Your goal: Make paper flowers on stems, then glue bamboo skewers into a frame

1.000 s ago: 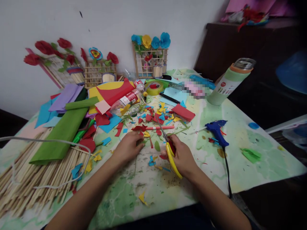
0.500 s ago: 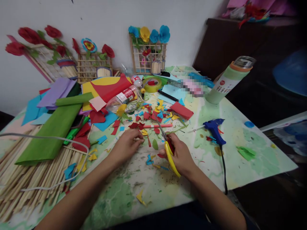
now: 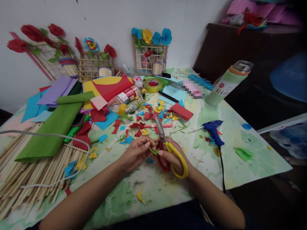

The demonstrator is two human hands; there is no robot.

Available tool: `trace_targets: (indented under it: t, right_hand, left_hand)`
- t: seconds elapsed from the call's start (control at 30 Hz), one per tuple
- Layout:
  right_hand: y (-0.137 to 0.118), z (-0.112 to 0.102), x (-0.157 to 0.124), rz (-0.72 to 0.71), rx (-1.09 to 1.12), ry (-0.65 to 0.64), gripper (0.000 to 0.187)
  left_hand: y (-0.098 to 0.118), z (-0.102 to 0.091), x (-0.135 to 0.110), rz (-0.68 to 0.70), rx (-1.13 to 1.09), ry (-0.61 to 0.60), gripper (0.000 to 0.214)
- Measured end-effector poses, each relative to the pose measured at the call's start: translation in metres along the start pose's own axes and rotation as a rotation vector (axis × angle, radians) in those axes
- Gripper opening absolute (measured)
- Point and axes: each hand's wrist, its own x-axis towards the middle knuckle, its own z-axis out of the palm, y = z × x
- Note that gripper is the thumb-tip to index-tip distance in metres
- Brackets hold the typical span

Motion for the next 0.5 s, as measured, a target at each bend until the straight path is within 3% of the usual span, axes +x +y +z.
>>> trace_targets:
  t: [0.23,0.4,0.5]
  right_hand:
    - [-0.0050,0.0048,0.0001,0.013,-0.029,0.088,0.038]
    - [-0.0015,0.0038,0.0007,-0.035,-0.025,0.131,0.038]
    - [0.0028,0.0006,0.0008,-0.081,-0.053,0.153,0.037]
  left_hand:
    - [-0.0035,-0.0020,0.0014,0.041,0.218,0.055,0.022]
    - [-0.0077,-0.0016,0.0034,0.087,0.211,0.137,0.034]
    - [-0.0094,-0.0026,0.0036,0.086,0.227,0.121,0.043]
